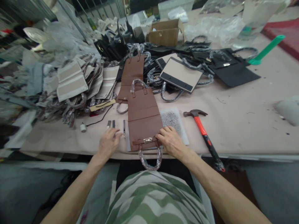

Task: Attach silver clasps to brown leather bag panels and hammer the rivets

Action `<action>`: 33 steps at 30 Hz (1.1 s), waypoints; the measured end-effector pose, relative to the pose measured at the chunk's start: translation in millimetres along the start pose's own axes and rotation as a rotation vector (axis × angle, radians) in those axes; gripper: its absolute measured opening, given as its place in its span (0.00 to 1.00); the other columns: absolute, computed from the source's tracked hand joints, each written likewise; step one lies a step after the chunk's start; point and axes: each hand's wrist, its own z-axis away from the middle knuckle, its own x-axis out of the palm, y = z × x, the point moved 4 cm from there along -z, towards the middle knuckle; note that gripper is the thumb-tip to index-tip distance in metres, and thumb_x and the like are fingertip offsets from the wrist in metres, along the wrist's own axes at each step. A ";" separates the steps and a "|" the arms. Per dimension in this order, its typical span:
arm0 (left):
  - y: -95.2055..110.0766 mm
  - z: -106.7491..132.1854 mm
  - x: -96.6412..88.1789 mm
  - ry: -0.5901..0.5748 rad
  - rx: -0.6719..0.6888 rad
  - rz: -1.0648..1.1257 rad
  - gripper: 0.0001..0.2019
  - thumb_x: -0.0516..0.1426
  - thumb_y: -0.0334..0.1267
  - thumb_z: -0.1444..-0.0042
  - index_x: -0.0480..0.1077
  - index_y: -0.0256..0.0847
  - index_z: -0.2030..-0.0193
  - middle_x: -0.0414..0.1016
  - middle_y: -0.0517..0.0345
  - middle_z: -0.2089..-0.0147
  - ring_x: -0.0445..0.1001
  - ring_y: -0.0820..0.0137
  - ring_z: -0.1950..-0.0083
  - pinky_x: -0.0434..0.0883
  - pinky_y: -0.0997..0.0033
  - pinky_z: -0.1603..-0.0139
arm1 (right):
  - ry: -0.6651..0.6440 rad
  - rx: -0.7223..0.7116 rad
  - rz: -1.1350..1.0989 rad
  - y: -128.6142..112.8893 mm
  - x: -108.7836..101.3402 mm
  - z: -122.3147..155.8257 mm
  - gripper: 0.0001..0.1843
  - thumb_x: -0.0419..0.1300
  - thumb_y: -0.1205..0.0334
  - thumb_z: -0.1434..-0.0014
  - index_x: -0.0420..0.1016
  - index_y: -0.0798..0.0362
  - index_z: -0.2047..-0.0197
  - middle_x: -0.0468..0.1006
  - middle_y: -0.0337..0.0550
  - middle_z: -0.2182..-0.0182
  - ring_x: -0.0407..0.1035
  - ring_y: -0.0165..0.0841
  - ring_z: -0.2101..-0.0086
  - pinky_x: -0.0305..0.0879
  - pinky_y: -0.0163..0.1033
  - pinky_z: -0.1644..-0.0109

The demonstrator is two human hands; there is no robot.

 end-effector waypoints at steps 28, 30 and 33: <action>43.3 56.8 44.9 0.103 0.666 0.400 0.15 0.50 0.26 0.35 0.73 0.39 0.47 0.76 0.44 0.44 0.72 0.60 0.36 0.72 0.49 0.33 | 0.214 -0.163 -0.126 -2.7 11.7 17.5 0.14 0.51 0.72 0.36 0.74 0.52 0.53 0.74 0.50 0.53 0.64 0.40 0.55 0.67 0.48 0.49; 43.5 61.8 46.7 0.081 0.631 0.389 0.18 0.52 0.27 0.37 0.70 0.38 0.42 0.72 0.41 0.38 0.67 0.56 0.31 0.65 0.41 0.29 | 0.177 -0.147 -0.154 -5.3 11.5 19.0 0.18 0.51 0.71 0.38 0.72 0.53 0.47 0.72 0.52 0.49 0.63 0.43 0.49 0.66 0.54 0.43; 40.0 60.9 50.2 0.064 0.573 0.404 0.20 0.52 0.27 0.37 0.70 0.40 0.40 0.68 0.41 0.34 0.61 0.55 0.27 0.62 0.38 0.28 | 0.138 -0.144 -0.156 -6.1 12.1 20.6 0.23 0.52 0.69 0.40 0.70 0.54 0.42 0.68 0.55 0.43 0.57 0.48 0.39 0.60 0.61 0.35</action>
